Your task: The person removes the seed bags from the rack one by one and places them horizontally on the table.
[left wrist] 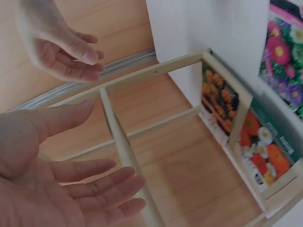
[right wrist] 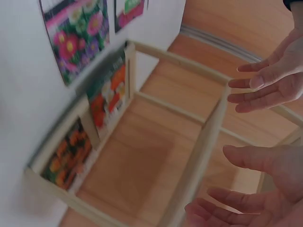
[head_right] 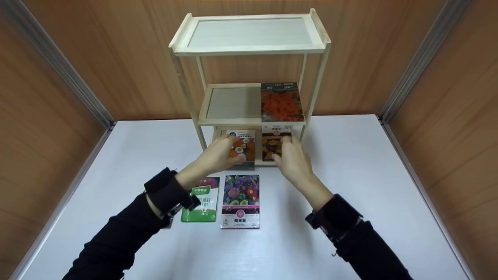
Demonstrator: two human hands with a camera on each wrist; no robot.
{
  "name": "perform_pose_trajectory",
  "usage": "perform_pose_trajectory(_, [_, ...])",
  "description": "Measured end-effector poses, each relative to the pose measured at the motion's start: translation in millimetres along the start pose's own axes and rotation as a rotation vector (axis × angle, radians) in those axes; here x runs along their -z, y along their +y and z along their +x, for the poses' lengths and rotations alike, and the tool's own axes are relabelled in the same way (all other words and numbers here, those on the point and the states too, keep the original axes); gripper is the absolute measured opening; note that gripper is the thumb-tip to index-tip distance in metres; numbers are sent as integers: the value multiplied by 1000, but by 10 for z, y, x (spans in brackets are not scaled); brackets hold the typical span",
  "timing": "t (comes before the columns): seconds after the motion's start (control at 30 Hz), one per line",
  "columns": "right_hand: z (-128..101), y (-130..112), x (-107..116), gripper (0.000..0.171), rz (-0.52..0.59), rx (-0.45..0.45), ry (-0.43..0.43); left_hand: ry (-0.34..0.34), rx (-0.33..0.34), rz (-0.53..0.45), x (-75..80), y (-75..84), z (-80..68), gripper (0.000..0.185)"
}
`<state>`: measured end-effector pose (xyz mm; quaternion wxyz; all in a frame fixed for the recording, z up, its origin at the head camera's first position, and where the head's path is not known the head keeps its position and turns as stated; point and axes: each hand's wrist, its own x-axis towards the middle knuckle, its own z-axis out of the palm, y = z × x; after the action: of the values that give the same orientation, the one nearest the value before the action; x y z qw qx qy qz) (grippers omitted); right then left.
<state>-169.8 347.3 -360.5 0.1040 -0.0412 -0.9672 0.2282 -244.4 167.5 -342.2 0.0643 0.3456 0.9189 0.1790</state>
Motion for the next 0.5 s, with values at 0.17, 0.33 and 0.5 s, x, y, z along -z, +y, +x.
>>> perform_pose_trajectory(0.17, [303, -116, 288, 49, -64, -17, 39, -36, 22, -8, 243, 181, 235, 27])
perform_pose_trajectory(0.33, [629, -185, 372, 50, -136, -72, 52, -20, 61, -33, 357, 314, 474, 20])
perform_pose_trajectory(0.5, [910, -162, 350, 48, -188, -117, 42, 12, 149, -107, 374, 377, 719, 23])
